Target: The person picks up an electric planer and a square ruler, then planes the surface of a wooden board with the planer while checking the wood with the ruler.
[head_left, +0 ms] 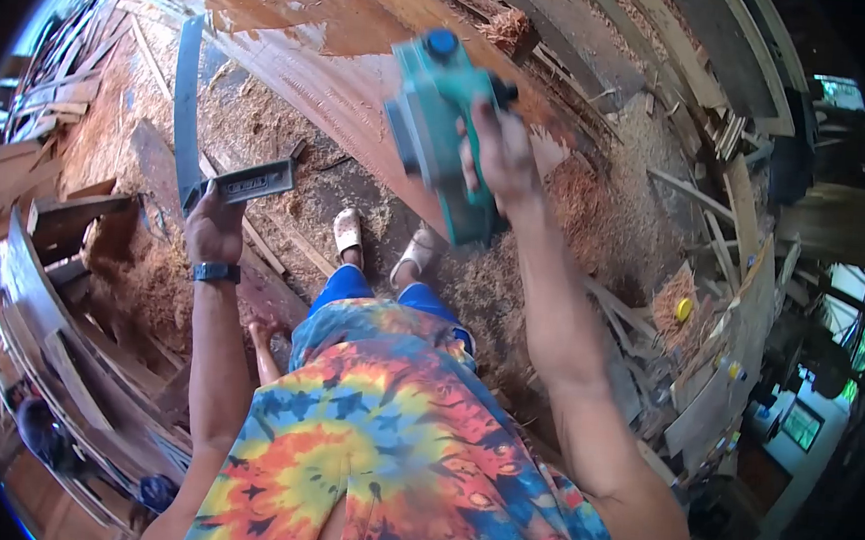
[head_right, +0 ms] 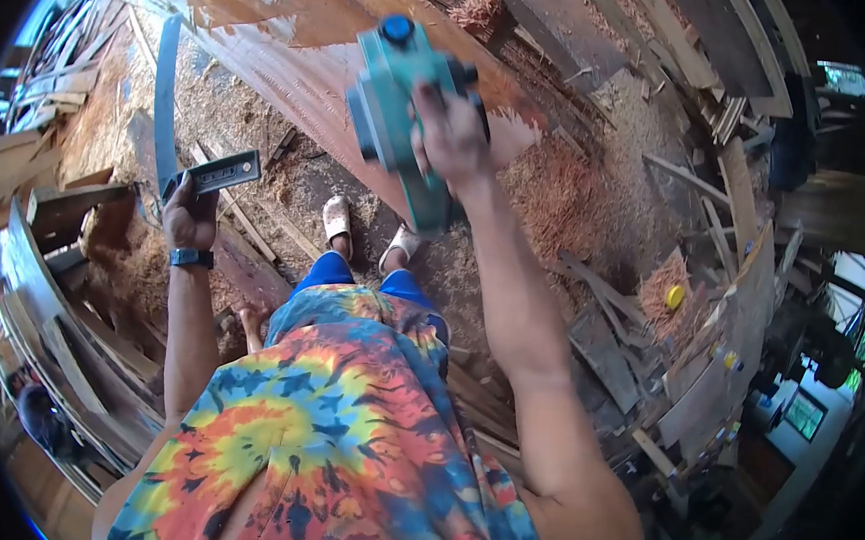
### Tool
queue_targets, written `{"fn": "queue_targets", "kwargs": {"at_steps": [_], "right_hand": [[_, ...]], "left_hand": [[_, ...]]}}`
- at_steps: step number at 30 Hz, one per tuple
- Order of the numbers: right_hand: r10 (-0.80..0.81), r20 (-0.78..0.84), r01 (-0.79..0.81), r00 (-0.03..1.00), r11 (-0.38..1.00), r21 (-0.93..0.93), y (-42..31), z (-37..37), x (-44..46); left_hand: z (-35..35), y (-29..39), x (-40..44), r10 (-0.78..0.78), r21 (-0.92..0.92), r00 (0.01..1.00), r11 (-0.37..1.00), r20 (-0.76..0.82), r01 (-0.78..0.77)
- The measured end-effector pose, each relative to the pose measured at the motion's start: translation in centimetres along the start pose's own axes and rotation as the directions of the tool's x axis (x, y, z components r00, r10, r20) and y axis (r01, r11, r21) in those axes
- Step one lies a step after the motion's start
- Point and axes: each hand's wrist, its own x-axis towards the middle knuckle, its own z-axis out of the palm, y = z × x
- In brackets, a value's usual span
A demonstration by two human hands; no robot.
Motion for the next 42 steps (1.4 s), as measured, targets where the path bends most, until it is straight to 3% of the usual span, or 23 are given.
{"fn": "queue_targets", "kwargs": {"at_steps": [5, 10, 16, 23, 25, 29, 33, 37, 42], "right_hand": [[0.085, 0.005, -0.084, 0.996, 0.992, -0.095, 2.3, -5.6, -11.9], [0.163, 0.021, -0.159, 0.986, 0.979, -0.127, 1.6, -8.9, -12.6], [0.092, 0.074, -0.082, 0.993, 0.988, -0.132, -0.2, -8.1, -5.2], [0.021, 0.098, 0.003, 0.995, 0.971, -0.237, -3.8, -7.0, 9.9], [0.022, 0.093, -0.008, 0.995, 0.989, -0.150, -4.5, -6.3, 11.9], [0.076, 0.162, -0.064, 0.984, 0.995, -0.077, -3.7, -6.1, 9.1], [0.080, 0.200, -0.069, 0.977, 0.996, -0.063, -1.4, -4.4, -1.4], [0.140, 0.179, -0.135, 0.974, 0.990, -0.041, 2.6, -2.0, -10.9], [0.198, 0.165, -0.197, 0.966, 0.980, -0.019, 3.1, 0.9, -11.3]], "left_hand": [[-3.7, -1.4, -2.9, 0.039, -0.009, 0.983, 0.999, -0.179, -0.042], [-7.1, -3.5, -4.5, 0.032, -0.040, 0.962, 0.998, -0.270, -0.044], [-6.5, -4.3, -6.7, 0.051, -0.091, 0.958, 0.993, -0.281, -0.080], [-7.0, -3.2, -9.4, 0.108, -0.144, 0.949, 0.977, -0.295, -0.156], [-5.1, -2.2, -11.2, 0.105, -0.149, 0.957, 0.977, -0.270, -0.149], [-8.1, -2.9, -11.9, 0.132, -0.132, 0.920, 0.973, -0.368, -0.192], [-10.0, -4.0, -12.1, 0.092, -0.137, 0.930, 0.979, -0.357, -0.149], [-9.5, -4.9, -11.0, 0.043, -0.145, 0.890, 0.982, -0.455, -0.122], [-8.6, -4.2, -7.7, 0.021, -0.142, 0.908, 0.986, -0.418, -0.088]]}}
